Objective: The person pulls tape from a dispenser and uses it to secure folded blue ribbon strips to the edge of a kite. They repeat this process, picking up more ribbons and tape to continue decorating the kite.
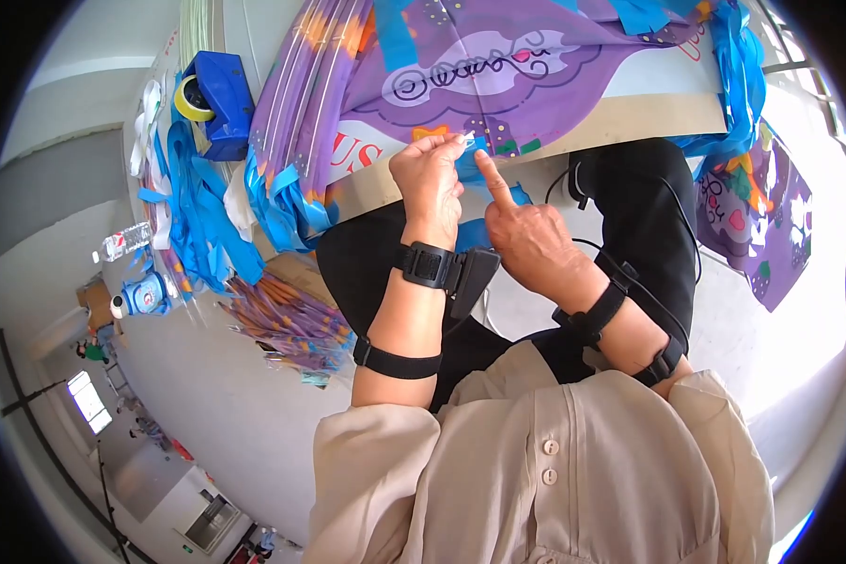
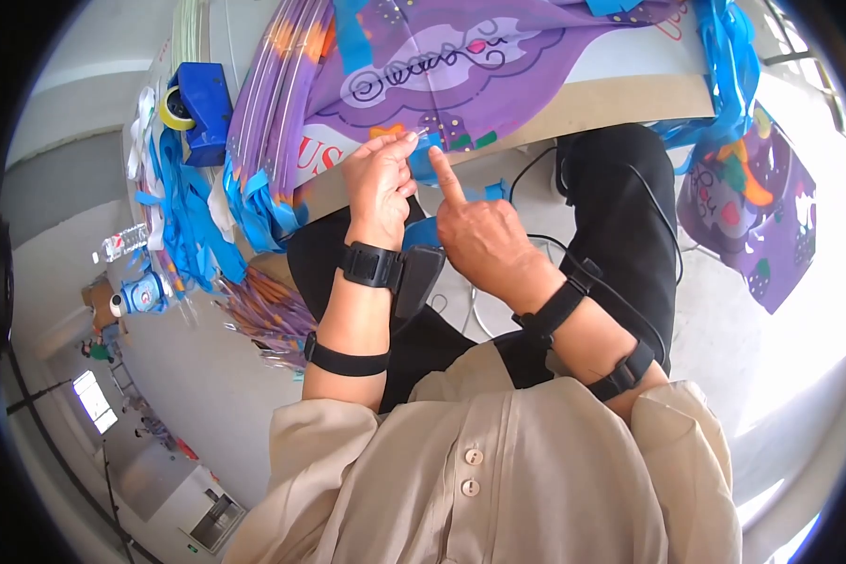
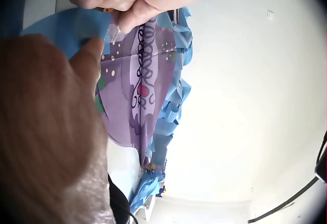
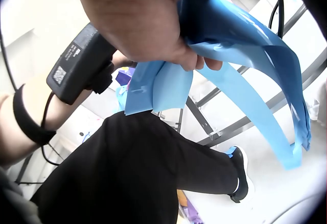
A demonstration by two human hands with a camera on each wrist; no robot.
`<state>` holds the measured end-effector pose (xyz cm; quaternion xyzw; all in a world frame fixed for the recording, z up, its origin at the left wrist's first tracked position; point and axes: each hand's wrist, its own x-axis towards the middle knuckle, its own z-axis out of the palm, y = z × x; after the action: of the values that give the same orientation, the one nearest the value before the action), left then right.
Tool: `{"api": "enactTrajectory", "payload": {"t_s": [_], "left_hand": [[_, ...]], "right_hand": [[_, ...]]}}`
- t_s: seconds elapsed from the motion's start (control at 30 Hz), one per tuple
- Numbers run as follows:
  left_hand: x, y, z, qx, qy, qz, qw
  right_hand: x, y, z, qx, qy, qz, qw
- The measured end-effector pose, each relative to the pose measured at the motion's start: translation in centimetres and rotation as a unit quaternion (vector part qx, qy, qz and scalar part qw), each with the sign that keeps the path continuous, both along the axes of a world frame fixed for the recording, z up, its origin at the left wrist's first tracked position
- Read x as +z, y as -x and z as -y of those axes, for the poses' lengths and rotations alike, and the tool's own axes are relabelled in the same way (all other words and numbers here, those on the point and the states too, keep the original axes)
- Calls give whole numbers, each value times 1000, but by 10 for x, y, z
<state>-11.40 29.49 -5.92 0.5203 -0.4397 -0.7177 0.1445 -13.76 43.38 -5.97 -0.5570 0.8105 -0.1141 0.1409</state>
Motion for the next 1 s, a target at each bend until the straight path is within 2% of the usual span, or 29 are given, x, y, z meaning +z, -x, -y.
{"api": "enactTrajectory", "payload": {"t_s": [0.5,0.6,0.67,0.7,0.77,0.93,1.0], "left_hand": [[-17,11,-4,-13,150,47,987],[-24,13,-1,-42,215,105,970],[-29,11,7,-136,329,180,917],[-24,11,11,-136,329,181,917],[-13,12,21,-199,315,273,887],[20,24,25,-279,288,319,859],[14,23,29,-284,384,323,817]], "right_hand": [[1,4,-4,-1,15,60,998],[0,5,-5,2,31,66,997],[-1,4,-5,4,38,65,997],[0,3,-3,1,17,52,998],[1,2,-2,-4,-3,39,999],[2,2,-3,1,17,5,1000],[3,3,-3,3,8,-2,1000]]}}
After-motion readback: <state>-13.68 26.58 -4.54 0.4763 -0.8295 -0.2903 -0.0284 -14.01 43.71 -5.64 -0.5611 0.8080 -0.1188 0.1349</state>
